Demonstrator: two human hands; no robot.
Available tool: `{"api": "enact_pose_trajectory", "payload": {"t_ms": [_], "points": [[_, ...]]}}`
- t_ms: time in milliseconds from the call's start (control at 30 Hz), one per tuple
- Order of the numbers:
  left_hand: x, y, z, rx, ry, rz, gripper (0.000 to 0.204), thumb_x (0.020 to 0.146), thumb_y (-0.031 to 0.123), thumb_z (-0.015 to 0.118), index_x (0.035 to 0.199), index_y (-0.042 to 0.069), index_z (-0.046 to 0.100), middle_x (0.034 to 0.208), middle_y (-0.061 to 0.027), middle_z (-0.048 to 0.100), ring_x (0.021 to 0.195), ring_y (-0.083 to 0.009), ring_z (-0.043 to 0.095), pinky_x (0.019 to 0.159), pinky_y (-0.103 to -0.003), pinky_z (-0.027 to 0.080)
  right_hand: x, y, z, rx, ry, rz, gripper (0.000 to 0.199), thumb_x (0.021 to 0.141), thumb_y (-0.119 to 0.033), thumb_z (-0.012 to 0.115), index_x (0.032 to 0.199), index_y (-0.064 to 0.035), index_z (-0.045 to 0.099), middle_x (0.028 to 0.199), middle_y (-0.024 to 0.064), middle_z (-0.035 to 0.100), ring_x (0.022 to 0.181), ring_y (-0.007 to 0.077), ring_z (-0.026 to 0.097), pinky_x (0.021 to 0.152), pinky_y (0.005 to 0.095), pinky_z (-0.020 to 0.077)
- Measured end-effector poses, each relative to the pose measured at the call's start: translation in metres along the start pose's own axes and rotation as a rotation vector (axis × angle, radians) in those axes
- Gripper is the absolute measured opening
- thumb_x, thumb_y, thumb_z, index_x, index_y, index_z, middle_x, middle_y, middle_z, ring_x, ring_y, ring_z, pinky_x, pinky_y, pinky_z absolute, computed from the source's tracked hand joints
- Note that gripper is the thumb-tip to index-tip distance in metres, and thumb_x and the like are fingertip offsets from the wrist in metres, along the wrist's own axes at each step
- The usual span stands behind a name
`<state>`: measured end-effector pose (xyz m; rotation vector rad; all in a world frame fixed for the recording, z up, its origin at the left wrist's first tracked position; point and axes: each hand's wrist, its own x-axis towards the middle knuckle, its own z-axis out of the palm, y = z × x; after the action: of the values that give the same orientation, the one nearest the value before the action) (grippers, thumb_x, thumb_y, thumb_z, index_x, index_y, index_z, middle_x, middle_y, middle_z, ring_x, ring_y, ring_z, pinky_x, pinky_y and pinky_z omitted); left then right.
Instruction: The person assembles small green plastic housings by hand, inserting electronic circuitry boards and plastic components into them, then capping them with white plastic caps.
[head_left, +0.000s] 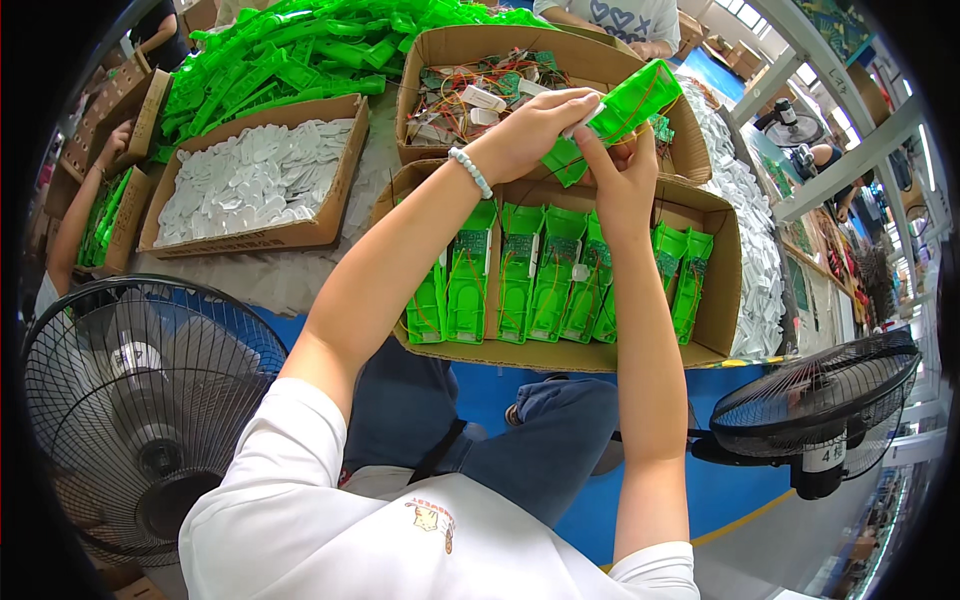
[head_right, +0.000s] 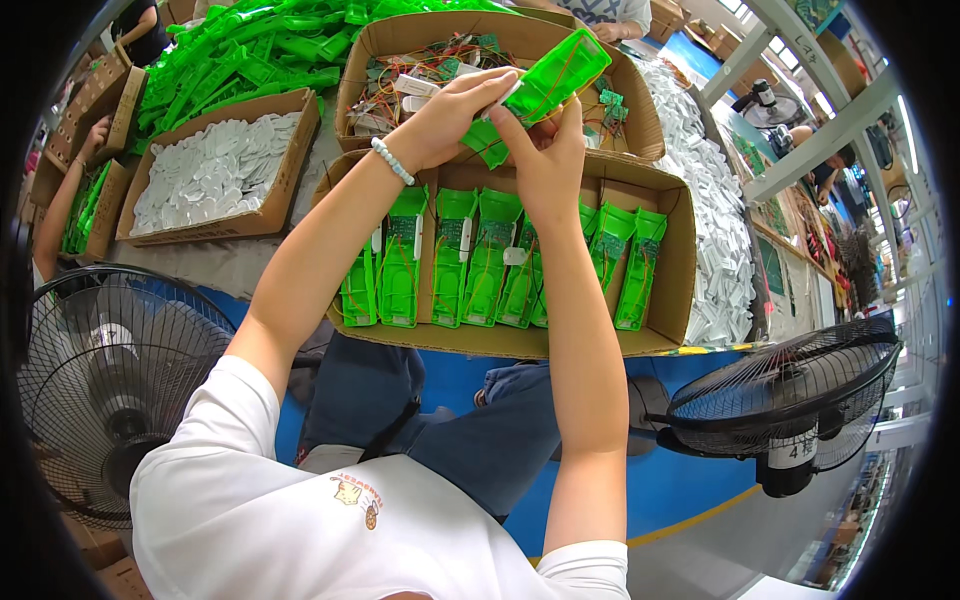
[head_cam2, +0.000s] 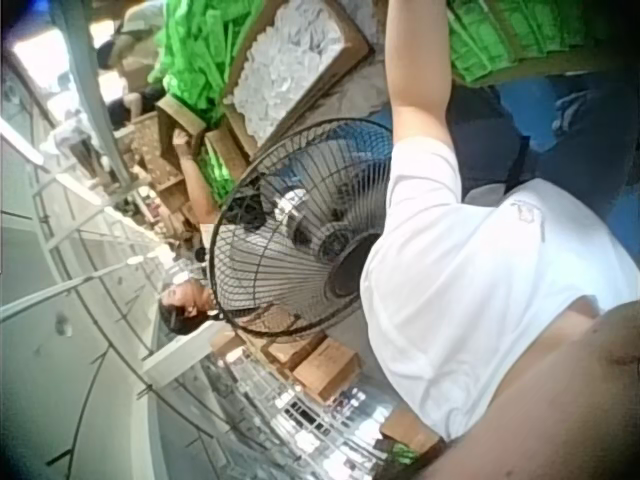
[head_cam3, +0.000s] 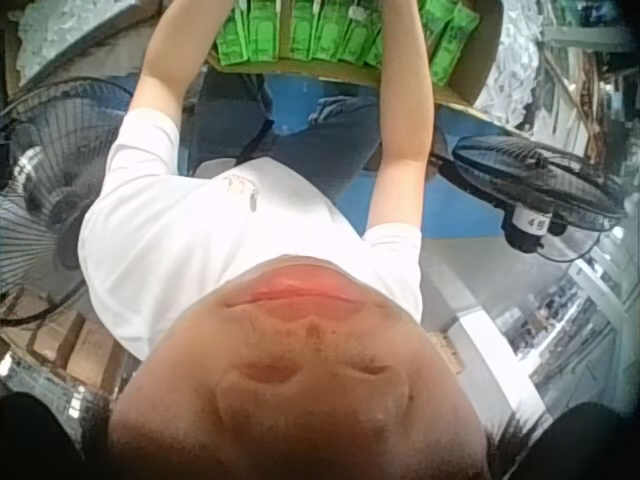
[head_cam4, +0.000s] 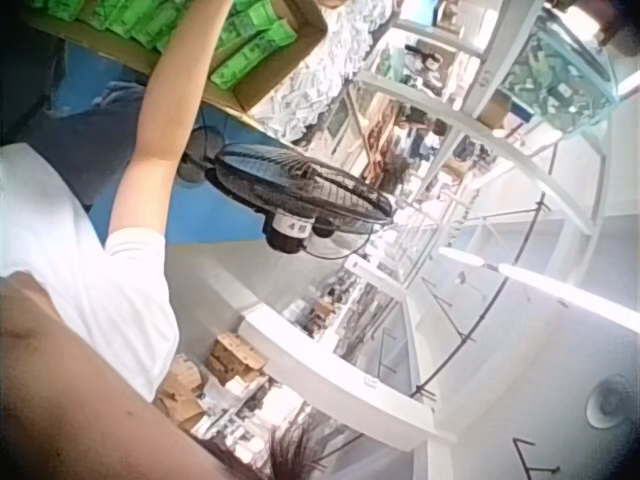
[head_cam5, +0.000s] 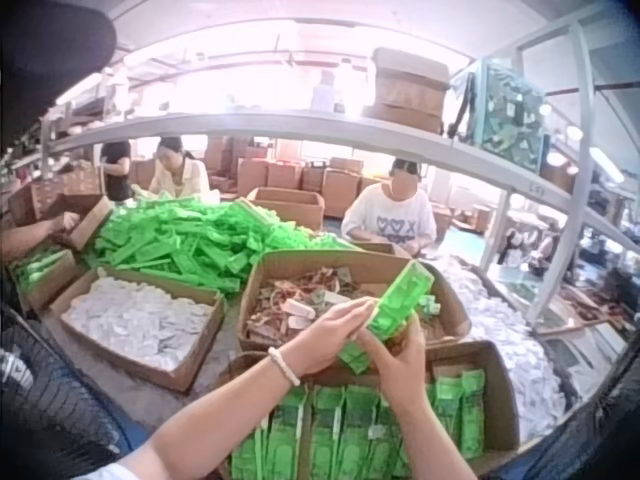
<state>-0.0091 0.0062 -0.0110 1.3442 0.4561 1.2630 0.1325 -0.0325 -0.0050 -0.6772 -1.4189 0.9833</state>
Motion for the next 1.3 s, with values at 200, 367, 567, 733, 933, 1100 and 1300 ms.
{"api": "enact_pose_trajectory", "payload": {"t_ms": [200,367,567,733,933,1100,1300], "points": [[0.0000,-0.0019,-0.0036,0.012,-0.003,-0.002,0.036,0.101,0.026,0.048,0.126,0.001,0.055,0.111,-0.0066,0.063,0.096,-0.0115,0.062,0.079,-0.027,0.054,0.0006,0.0010,0.0004,-0.002,-0.009,-0.019,0.045,0.085,-0.005,0.071,0.120,0.0001,0.045,0.102,0.0077,0.063,0.090,0.0120,0.063,0.071,0.0232,0.0511],[-0.0018,0.0003,-0.0008,0.018,-0.002,0.000,0.036,0.101,0.026,0.047,0.126,0.001,0.055,0.110,-0.0066,0.064,0.095,-0.0116,0.062,0.079,-0.027,0.054,-0.0002,0.0015,0.0006,0.019,-0.011,-0.022,0.045,0.084,-0.006,0.071,0.120,0.0002,0.045,0.102,0.0084,0.063,0.090,0.0122,0.062,0.072,0.0236,0.0512],[-0.0019,0.0018,-0.0002,0.028,-0.016,0.006,0.036,0.101,0.026,0.047,0.126,0.001,0.055,0.111,-0.0064,0.063,0.096,-0.0112,0.061,0.081,-0.027,0.053,-0.0002,0.0000,0.0000,-0.019,-0.010,-0.005,0.045,0.084,-0.007,0.072,0.120,0.0000,0.045,0.103,0.0090,0.063,0.091,0.0124,0.062,0.073,0.0245,0.0514],[-0.0005,0.0008,-0.0022,0.028,-0.017,0.006,0.037,0.101,0.026,0.048,0.127,0.001,0.055,0.112,-0.0062,0.063,0.098,-0.0109,0.060,0.083,-0.026,0.052,0.0013,0.0023,0.0002,0.007,-0.014,-0.031,0.045,0.084,-0.007,0.072,0.120,-0.0002,0.045,0.102,0.0085,0.063,0.091,0.0119,0.062,0.073,0.0239,0.0510],[-0.0026,0.0026,0.0007,0.022,-0.002,0.001,0.037,0.101,0.026,0.048,0.128,0.001,0.055,0.113,-0.0063,0.063,0.101,-0.0113,0.059,0.086,-0.027,0.050,-0.0001,0.0007,-0.0002,-0.020,-0.013,-0.022,0.043,0.084,-0.008,0.073,0.117,-0.0006,0.046,0.102,0.0077,0.063,0.089,0.0113,0.062,0.071,0.0237,0.0508],[-0.0034,0.0039,0.0006,0.045,-0.005,0.016,0.037,0.101,0.026,0.048,0.128,0.001,0.055,0.112,-0.0059,0.063,0.099,-0.0111,0.060,0.083,-0.027,0.051,-0.0006,0.0009,0.0006,0.003,-0.016,-0.045,0.042,0.084,-0.008,0.073,0.116,-0.0007,0.046,0.100,0.0072,0.064,0.088,0.0109,0.062,0.070,0.0234,0.0507],[-0.0037,0.0039,0.0018,0.032,-0.032,0.022,0.038,0.101,0.027,0.048,0.128,0.001,0.054,0.111,-0.0056,0.063,0.098,-0.0107,0.060,0.081,-0.027,0.053,-0.0016,-0.0010,-0.0007,-0.013,-0.008,-0.054,0.043,0.083,-0.010,0.074,0.115,-0.0011,0.047,0.099,0.0069,0.064,0.087,0.0105,0.062,0.069,0.0229,0.0506]]}}
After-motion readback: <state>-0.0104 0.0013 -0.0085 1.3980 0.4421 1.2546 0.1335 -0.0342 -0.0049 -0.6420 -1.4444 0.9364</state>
